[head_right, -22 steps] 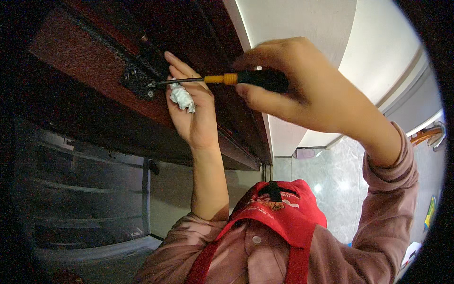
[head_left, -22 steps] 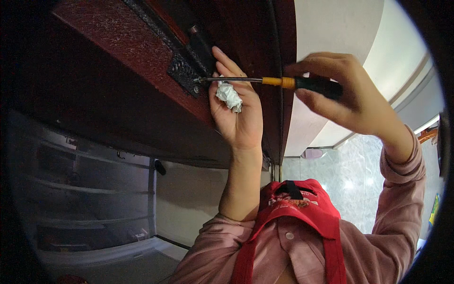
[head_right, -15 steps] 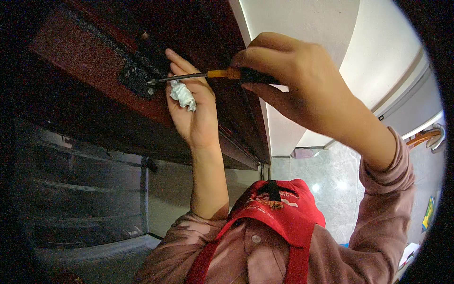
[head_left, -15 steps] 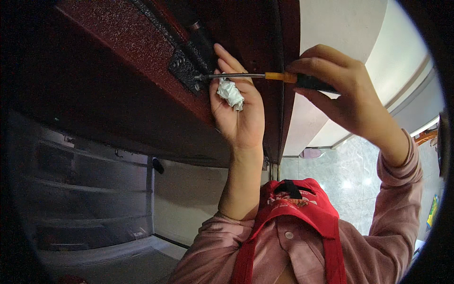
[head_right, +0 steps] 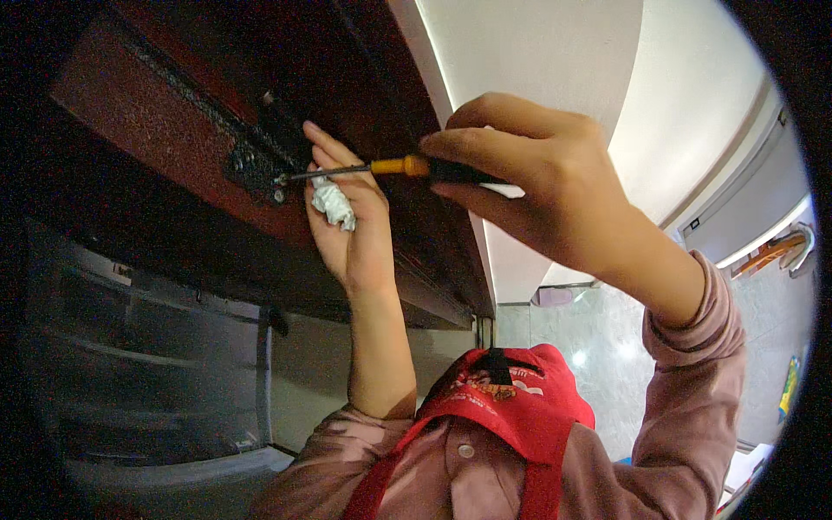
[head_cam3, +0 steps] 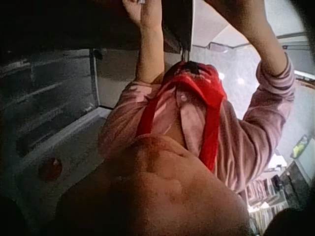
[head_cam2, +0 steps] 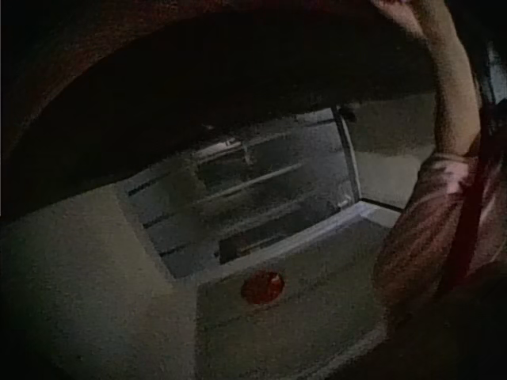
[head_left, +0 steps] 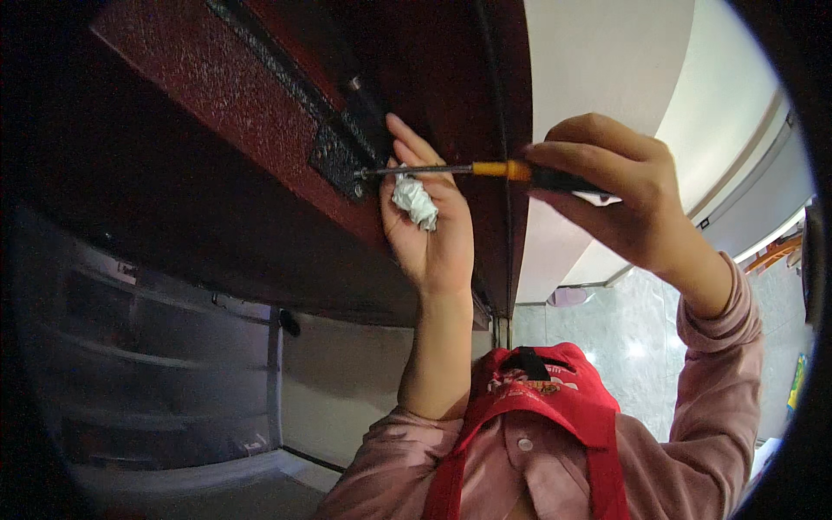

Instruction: The person uses a screwdriver to tighten screws on a door hinge while holding a tissue in the other hand. They repeatedly wipe the hinge area and continue adjusting the screws throughout the clip.

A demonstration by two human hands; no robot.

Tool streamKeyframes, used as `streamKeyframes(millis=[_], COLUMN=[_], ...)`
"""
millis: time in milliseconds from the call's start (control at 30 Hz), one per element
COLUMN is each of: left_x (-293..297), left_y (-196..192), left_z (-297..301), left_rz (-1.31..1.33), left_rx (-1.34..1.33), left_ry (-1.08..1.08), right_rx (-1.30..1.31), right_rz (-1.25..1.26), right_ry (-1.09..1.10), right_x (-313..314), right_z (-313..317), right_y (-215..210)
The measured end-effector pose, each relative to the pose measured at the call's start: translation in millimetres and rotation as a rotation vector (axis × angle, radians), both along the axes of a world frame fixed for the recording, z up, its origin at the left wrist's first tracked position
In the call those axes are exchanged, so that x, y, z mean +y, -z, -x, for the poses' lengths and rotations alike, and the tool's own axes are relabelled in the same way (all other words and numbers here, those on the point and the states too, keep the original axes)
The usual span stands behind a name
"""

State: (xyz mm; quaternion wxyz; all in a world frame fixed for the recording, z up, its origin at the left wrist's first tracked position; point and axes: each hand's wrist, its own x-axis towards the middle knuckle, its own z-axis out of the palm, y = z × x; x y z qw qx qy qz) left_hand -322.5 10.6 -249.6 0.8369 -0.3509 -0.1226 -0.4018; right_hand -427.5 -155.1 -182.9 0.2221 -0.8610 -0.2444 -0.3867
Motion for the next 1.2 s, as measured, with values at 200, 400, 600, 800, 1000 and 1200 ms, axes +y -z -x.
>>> streamKeyframes(millis=[200,400,600,800,1000,1200], left_x=[4.8,2.5,6.5,2.6,3.6,6.9], left_y=[-1.7,-6.7,-5.9,-6.7,-4.2,-8.3], left_z=[-1.4,3.7,4.6,7.6,4.8,3.6], left_rz=[0.022,0.006,0.036,-0.010,0.007,-0.008], left_rx=[0.026,0.061,0.087,0.083,0.037,0.094], left_ry=[0.076,0.057,0.079,0.033,0.038,0.063], right_rx=[0.342,0.193,0.320,-0.105,0.185,-0.001], right_rz=[-0.173,-0.172,-0.107,0.068,-0.074,-0.064], right_ry=[-0.056,0.031,0.014,0.088,0.083,0.125], right_x=[2.7,13.3,10.5,6.5,8.7,14.0], right_z=[2.8,6.2,9.1,5.7,4.1,-5.2], right_y=[-1.7,-1.5,1.4,5.0,5.3,13.9])
